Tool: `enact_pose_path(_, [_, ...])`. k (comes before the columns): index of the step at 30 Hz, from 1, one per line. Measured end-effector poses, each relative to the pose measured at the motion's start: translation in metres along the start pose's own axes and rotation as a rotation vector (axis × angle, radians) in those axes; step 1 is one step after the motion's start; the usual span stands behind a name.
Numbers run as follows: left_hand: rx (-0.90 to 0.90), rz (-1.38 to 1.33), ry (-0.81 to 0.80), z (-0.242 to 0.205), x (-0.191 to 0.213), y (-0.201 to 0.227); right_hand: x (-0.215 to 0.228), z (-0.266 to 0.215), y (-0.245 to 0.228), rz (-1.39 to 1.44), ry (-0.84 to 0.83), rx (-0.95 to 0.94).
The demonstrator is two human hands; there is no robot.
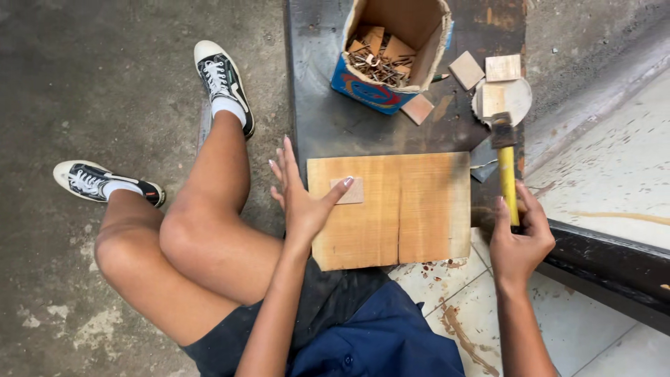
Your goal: The person nails small wooden squares onto a larger wooden board by hand using a hammer, picking up nails from a box and positioning them before striking.
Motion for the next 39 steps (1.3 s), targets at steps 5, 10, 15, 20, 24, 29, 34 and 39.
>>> enact_pose_path(5, [-0.239, 0.326, 0.308, -0.009, -0.003, 0.018, 0.001, 0.004, 0.031, 0.121, 0.151, -0.145])
enact_pose_path(10, [-0.905, 0.554, 0.491, 0.010, -0.077, 0.066, 0.005, -0.004, 0.062, 0.174, 0.179, -0.168])
enact_pose_path(15, [-0.899, 1.053, 0.453, 0.078, -0.141, 0.097, 0.021, -0.001, 0.075, 0.093, 0.178, -0.164])
enact_pose_path(20, [-1.028, 0.827, 0.108, 0.102, -0.137, 0.103, 0.019, 0.004, 0.053, -0.099, 0.147, -0.160])
enact_pose_path(24, [-1.174, 0.989, 0.378, 0.082, -0.111, 0.117, 0.012, 0.003, 0.040, -0.297, 0.118, -0.142])
enact_pose_path(29, [-1.184, 0.838, 0.272, 0.058, -0.081, 0.114, 0.012, -0.008, 0.055, -0.470, 0.104, -0.087])
enact_pose_path(34, [-1.002, 0.507, 0.176, 0.005, -0.006, 0.079, 0.016, -0.017, 0.078, -0.474, 0.023, 0.075])
enact_pose_path(39, [-0.876, 0.353, 0.134, -0.057, 0.045, 0.022, -0.007, -0.033, 0.008, -0.559, 0.080, 0.399])
Point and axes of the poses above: each hand's wrist, its own z-axis towards the middle knuckle, its own x-axis out of the back of the hand, y = z × x, the point moved 3 cm from there along z, towards the middle knuckle, and after that the axes turned 14 degrees about z, right-handed, at the moved point
